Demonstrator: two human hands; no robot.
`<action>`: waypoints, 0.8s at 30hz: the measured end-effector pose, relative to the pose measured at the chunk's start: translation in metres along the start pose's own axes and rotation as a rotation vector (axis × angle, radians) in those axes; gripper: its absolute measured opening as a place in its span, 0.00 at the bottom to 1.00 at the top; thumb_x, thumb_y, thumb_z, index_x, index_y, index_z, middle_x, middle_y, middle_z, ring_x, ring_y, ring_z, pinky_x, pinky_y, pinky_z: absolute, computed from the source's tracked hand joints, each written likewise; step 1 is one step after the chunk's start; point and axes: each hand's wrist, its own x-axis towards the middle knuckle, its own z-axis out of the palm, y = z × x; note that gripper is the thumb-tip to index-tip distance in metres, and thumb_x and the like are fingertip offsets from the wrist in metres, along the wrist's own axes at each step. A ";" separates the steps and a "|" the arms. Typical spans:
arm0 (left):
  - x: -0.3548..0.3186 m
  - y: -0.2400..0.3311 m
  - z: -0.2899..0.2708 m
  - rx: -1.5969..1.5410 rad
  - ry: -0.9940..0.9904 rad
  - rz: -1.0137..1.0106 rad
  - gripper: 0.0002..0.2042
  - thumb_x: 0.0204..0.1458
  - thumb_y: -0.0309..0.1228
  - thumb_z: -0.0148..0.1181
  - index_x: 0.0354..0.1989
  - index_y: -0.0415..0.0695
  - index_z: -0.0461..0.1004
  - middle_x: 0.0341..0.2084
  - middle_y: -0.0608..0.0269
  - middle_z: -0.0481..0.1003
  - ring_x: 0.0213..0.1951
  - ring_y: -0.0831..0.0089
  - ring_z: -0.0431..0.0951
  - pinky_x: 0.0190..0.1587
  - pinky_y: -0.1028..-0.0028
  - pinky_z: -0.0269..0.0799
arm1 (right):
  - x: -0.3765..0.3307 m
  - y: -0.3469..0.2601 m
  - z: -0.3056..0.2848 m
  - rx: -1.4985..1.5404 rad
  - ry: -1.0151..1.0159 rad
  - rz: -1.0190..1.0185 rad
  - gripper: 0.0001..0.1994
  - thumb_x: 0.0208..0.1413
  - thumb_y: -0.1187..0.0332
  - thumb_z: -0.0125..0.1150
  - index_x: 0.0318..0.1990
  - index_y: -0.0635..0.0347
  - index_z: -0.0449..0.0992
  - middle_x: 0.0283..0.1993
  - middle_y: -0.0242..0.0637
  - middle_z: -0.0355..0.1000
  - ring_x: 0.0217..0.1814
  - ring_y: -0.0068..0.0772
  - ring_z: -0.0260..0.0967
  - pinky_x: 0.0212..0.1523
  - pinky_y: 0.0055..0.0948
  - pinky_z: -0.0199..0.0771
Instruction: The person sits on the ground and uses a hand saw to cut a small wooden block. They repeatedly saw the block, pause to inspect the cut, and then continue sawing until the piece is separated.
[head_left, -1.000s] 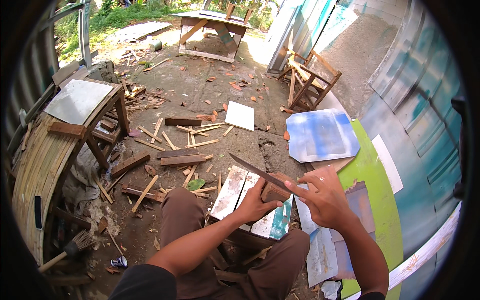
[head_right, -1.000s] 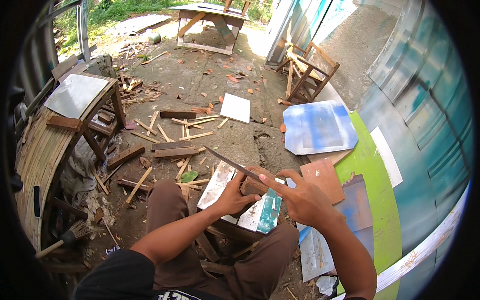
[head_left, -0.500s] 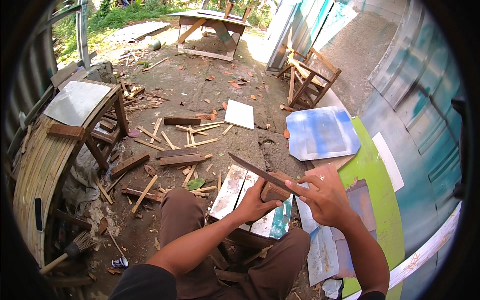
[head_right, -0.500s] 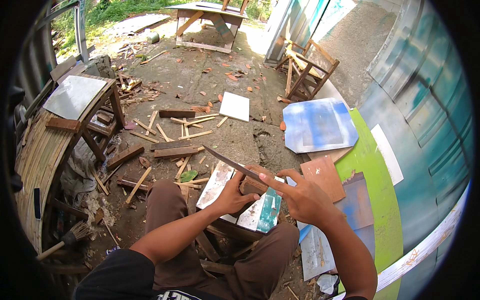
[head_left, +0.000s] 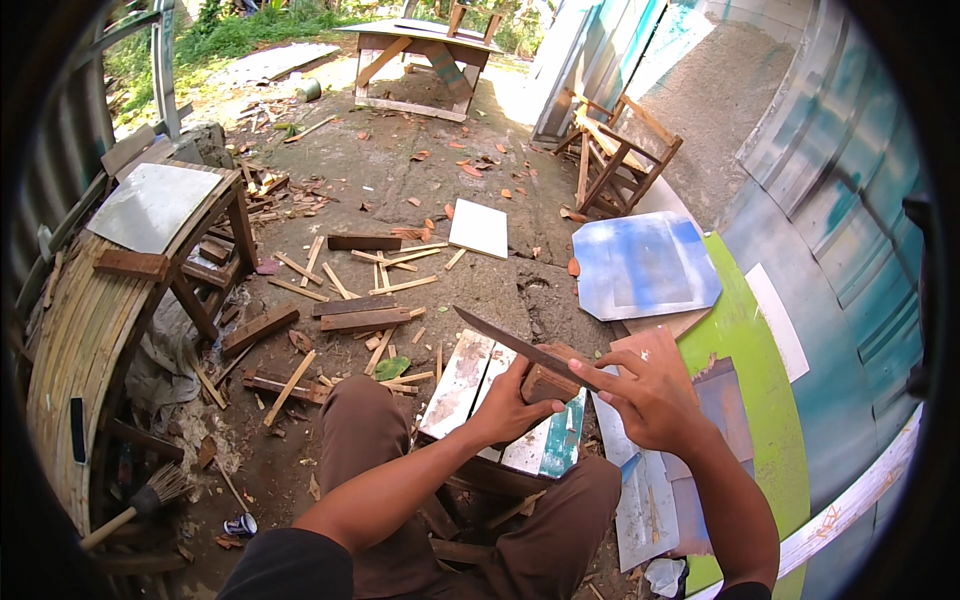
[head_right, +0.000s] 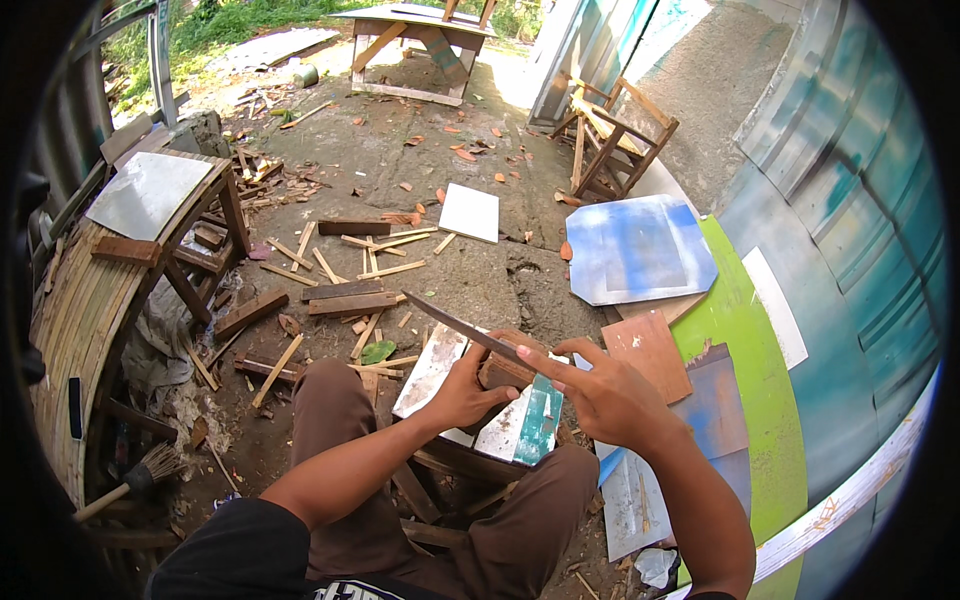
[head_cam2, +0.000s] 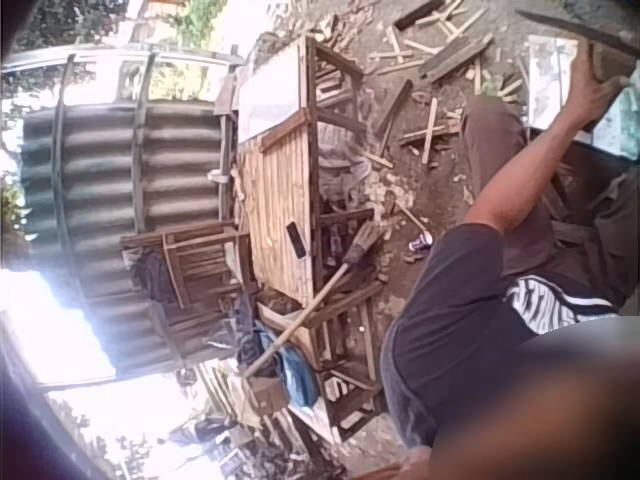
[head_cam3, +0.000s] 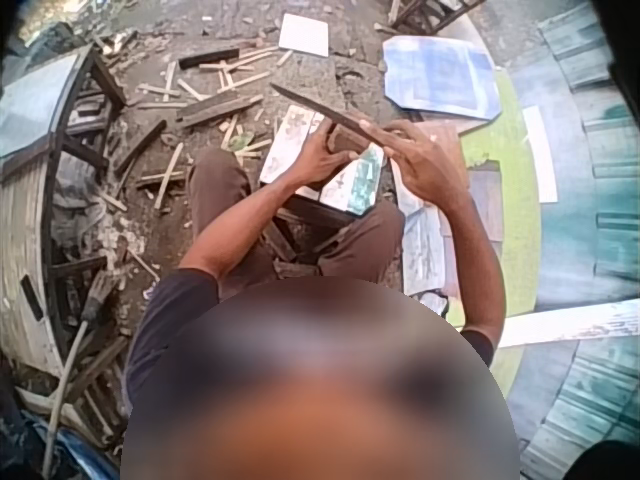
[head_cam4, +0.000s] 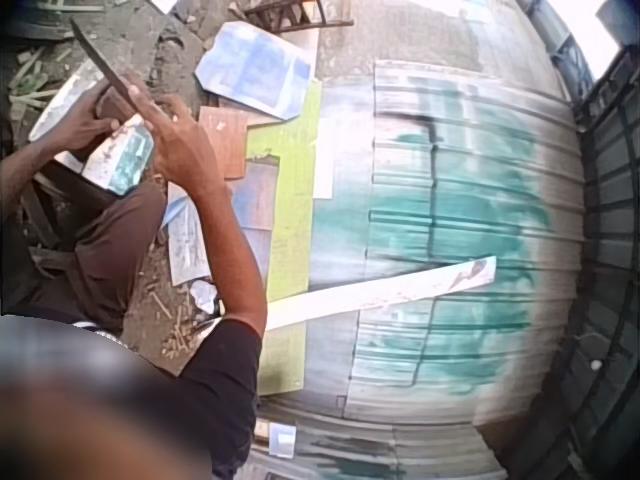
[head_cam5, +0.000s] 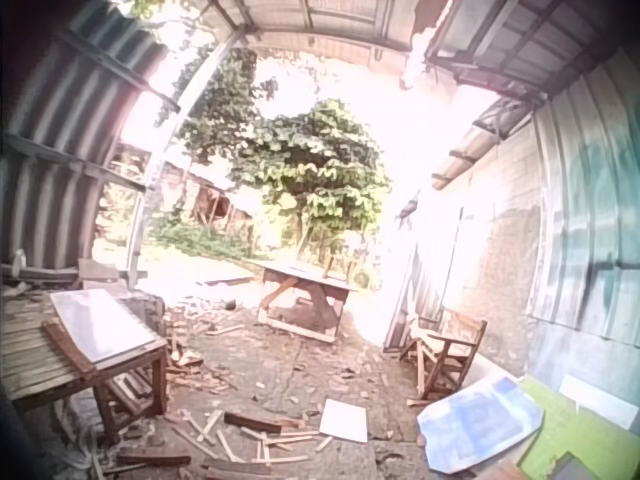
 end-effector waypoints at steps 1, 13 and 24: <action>0.000 0.000 0.000 0.004 0.002 -0.005 0.42 0.55 0.33 0.80 0.74 0.41 0.60 0.59 0.48 0.78 0.61 0.57 0.81 0.62 0.61 0.77 | 0.000 0.000 0.000 -0.014 -0.003 -0.003 0.33 0.67 0.75 0.63 0.75 0.28 0.72 0.55 0.46 0.77 0.42 0.54 0.79 0.41 0.45 0.80; 0.002 -0.003 -0.001 0.010 0.039 -0.002 0.36 0.58 0.33 0.78 0.71 0.41 0.62 0.56 0.45 0.80 0.58 0.59 0.83 0.59 0.60 0.79 | 0.003 0.006 0.008 0.101 0.020 -0.001 0.32 0.68 0.74 0.60 0.78 0.36 0.69 0.49 0.49 0.79 0.42 0.59 0.78 0.43 0.49 0.78; -0.007 -0.017 -0.003 0.001 0.029 0.000 0.29 0.64 0.34 0.71 0.69 0.39 0.66 0.55 0.49 0.80 0.57 0.60 0.82 0.59 0.61 0.78 | -0.004 -0.005 -0.004 0.052 -0.107 0.048 0.32 0.70 0.73 0.58 0.79 0.38 0.67 0.37 0.49 0.79 0.37 0.56 0.77 0.43 0.48 0.77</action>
